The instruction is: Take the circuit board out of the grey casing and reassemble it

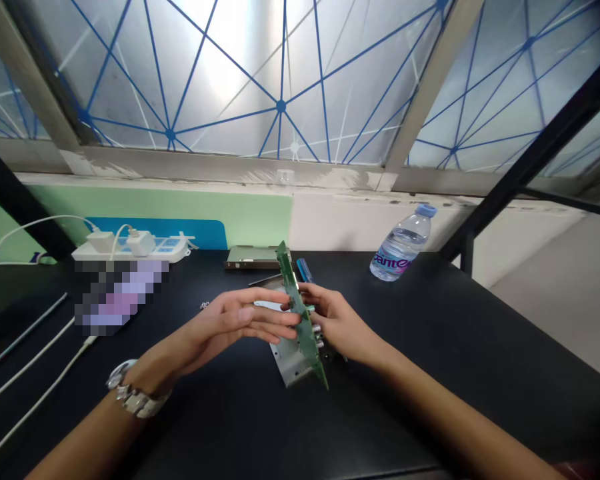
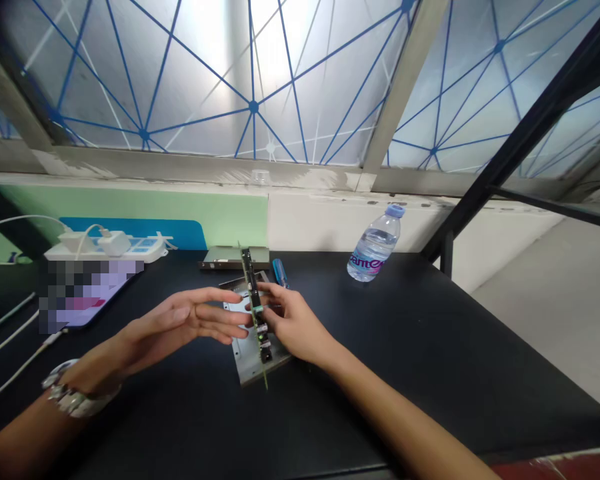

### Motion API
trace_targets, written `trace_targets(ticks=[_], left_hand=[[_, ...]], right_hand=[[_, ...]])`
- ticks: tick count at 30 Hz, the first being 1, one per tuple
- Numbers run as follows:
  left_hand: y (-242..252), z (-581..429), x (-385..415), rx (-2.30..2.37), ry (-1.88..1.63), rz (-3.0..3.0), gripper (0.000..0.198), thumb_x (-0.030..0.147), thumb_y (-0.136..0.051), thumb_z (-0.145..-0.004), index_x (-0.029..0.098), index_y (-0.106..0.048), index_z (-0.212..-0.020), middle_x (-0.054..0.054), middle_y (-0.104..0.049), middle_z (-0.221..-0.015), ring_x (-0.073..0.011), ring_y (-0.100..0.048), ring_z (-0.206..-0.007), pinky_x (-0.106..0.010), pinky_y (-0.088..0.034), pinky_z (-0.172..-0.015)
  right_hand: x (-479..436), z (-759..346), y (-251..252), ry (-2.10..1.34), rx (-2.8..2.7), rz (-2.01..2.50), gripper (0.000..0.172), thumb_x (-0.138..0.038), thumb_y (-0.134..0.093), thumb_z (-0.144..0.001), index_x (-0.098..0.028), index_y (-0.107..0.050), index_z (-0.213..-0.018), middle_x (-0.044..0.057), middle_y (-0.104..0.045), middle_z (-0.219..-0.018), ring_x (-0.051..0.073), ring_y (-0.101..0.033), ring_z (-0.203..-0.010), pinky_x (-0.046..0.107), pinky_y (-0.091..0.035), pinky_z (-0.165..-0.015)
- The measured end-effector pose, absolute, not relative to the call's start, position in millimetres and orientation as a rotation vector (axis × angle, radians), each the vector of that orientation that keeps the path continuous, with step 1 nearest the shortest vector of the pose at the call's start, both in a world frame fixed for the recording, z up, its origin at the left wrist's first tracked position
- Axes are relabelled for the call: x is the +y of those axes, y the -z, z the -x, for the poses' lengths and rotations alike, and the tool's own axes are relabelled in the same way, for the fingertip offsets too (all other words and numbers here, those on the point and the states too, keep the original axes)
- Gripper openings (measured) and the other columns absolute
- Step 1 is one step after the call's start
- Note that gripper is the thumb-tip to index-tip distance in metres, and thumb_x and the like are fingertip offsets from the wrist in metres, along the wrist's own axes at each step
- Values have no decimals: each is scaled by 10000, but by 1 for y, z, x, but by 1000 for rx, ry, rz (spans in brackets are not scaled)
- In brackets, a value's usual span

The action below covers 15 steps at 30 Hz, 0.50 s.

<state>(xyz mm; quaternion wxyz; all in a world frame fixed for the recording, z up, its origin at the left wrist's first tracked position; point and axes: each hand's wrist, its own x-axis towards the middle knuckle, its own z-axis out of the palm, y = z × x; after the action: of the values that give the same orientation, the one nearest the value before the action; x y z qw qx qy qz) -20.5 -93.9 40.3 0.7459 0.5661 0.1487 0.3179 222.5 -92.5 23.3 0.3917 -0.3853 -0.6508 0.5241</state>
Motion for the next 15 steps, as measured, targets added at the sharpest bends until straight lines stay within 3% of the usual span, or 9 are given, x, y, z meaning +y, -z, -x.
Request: trace_targets(ticks=[6, 10, 15], left_hand=[[-40, 13, -99, 196, -671, -1256, 536, 396, -603, -925, 150, -579, -1400, -196, -540, -1482, -379, -525, -1346, -464, -432, -1059], [-43, 9, -102, 164, -623, -1271, 562, 410, -622, -906, 155, -582, -1405, -188, -490, -1528, -391, -484, -1374, -460, -431, -1053], [-43, 8, -103, 171, -613, -1270, 584, 426, -636, -891, 152, -583, -1404, -189, -467, -1545, -390, -487, -1365, -449, -443, -1036]], right_hand=[[-98, -222, -28, -1389, -1604, 922, 470, -254, -800, -675, -205, -680, -1128, 49, -717, -975, 224, -664, -886, 336, -541, -782], [-99, -223, -18, -1466, -1539, 883, 458, -316, -820, -695, -194, -661, -1107, 16, -665, -841, 169, -619, -724, 287, -523, -640], [-99, -221, -18, -1511, -1469, 840, 499, -320, -841, -667, -192, -659, -1113, -6, -640, -797, 151, -594, -692, 263, -505, -609]])
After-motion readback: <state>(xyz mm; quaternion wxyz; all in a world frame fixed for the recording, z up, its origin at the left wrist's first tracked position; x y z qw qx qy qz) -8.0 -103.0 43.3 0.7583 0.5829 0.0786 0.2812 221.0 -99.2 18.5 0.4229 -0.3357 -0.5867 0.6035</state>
